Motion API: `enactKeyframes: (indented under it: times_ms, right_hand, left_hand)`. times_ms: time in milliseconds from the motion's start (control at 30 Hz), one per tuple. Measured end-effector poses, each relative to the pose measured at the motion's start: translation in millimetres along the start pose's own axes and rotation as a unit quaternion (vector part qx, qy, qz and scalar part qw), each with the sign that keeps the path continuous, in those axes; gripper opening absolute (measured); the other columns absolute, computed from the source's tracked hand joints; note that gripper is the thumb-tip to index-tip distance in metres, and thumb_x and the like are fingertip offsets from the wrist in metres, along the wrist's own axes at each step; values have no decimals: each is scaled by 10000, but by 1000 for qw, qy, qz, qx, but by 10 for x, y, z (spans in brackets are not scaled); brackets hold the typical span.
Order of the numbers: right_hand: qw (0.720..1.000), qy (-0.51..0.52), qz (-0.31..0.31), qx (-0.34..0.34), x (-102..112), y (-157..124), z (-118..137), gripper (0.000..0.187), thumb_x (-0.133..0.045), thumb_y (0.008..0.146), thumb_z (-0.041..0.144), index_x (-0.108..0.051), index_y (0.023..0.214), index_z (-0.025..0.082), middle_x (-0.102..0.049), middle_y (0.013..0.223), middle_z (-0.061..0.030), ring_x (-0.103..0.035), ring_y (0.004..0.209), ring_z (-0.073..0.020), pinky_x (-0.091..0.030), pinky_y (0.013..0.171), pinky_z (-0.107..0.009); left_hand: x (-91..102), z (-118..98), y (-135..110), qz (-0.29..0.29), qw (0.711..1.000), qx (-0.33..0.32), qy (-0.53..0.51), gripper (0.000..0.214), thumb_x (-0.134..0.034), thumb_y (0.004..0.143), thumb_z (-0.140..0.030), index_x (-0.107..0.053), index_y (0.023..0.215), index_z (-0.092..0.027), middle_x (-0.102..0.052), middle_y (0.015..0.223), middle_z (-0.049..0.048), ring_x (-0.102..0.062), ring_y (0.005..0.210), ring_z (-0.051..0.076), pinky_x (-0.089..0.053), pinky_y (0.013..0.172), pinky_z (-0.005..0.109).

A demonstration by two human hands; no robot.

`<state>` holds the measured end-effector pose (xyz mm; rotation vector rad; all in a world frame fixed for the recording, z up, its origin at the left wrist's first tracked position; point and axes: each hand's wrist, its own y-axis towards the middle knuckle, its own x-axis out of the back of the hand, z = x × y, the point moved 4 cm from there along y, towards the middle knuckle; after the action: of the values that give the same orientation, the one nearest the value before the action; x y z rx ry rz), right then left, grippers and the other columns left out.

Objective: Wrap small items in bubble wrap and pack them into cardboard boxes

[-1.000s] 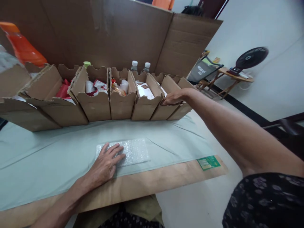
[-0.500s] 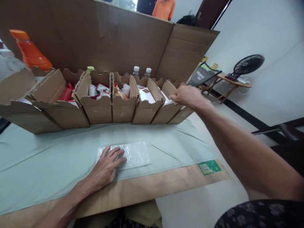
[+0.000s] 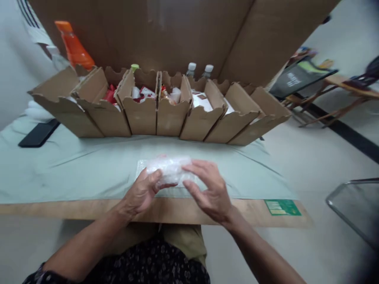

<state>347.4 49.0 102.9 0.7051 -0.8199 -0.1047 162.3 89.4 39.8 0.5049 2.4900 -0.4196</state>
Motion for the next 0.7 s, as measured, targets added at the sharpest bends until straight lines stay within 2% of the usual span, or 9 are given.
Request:
enactKeyframes:
  times_ms: [67, 100, 200, 333, 400, 467, 533, 600, 700]
  right_hand:
    - [1000, 10, 21, 9, -197, -156, 53, 259, -615, 980, 316, -706, 1214, 254, -777, 1102, -70, -714, 1012, -246, -514, 945, -451]
    - [999, 16, 31, -1, -244, -198, 53, 264, -596, 993, 323, -699, 1227, 254, -783, 1070, -63, -718, 969, -238, -512, 935, -447]
    - [995, 28, 66, -65, -270, -239, -24, 264, -560, 1013, 363, -709, 1204, 258, -792, 1002, -54, -713, 897, -232, -516, 905, -439]
    - [989, 33, 91, -108, -272, -246, -122, 341, -651, 948, 471, -706, 1203, 252, -788, 1090, -80, -714, 955, -266, -530, 876, -437]
    - [989, 28, 104, -102, -318, -254, -136, 325, -680, 927, 471, -710, 1160, 248, -791, 1078, -78, -716, 954, -271, -517, 876, -441]
    - [987, 30, 117, -106, -368, -257, -141, 194, -618, 976, 404, -727, 1030, 253, -792, 977, -50, -715, 917, -252, -497, 878, -437]
    - [983, 44, 125, -128, -382, -244, -146, 244, -540, 1019, 355, -729, 900, 258, -770, 936, -40, -703, 911, -235, -487, 878, -429]
    - [977, 84, 110, -162, -329, -209, -149, 290, -543, 1020, 381, -735, 841, 258, -745, 1010, -53, -688, 975, -238, -499, 896, -419]
    - [955, 194, 38, -220, -167, -137, -159, 304, -579, 1004, 431, -736, 816, 250, -728, 1035, -59, -678, 1047, -248, -532, 914, -392]
  left_hand:
    - [56, 12, -19, -73, 997, 6, -9, 817, -871, 735, -431, -523, 1458, -273, -715, 1112, 46, -690, 981, 228, -569, 816, 338]
    - [86, 15, -28, -90, 996, 12, -5, 860, -869, 720, -355, -487, 1486, -272, -710, 1092, 36, -683, 953, 208, -557, 807, 317]
    - [121, 12, -47, -52, 998, 29, 6, 958, -815, 661, -216, -410, 1528, -264, -670, 1238, 65, -658, 1044, 229, -547, 877, 348]
    - [93, 17, -72, 26, 999, 33, 31, 924, -755, 663, -226, -410, 1514, -332, -596, 1360, 69, -620, 1092, 263, -568, 810, 373]
    - [106, 44, -78, 18, 998, 35, 54, 876, -779, 669, -241, -463, 1483, -313, -632, 1244, 60, -614, 1037, 243, -558, 749, 331]
    - [143, 82, -74, -11, 996, 38, 78, 800, -816, 696, -289, -528, 1441, -247, -662, 1100, 55, -615, 975, 224, -541, 744, 314]
    - [186, 113, -59, -36, 994, 36, 96, 712, -820, 736, -332, -581, 1391, -190, -687, 1025, 55, -629, 940, 213, -528, 781, 319]
    - [220, 119, -36, -41, 995, 27, 88, 646, -806, 738, -307, -614, 1342, -179, -715, 1032, 58, -654, 948, 218, -522, 814, 328]
    - [247, 96, -14, -24, 999, 22, 8, 649, -777, 717, -291, -597, 1336, -218, -733, 1131, 65, -681, 1056, 258, -540, 875, 370]
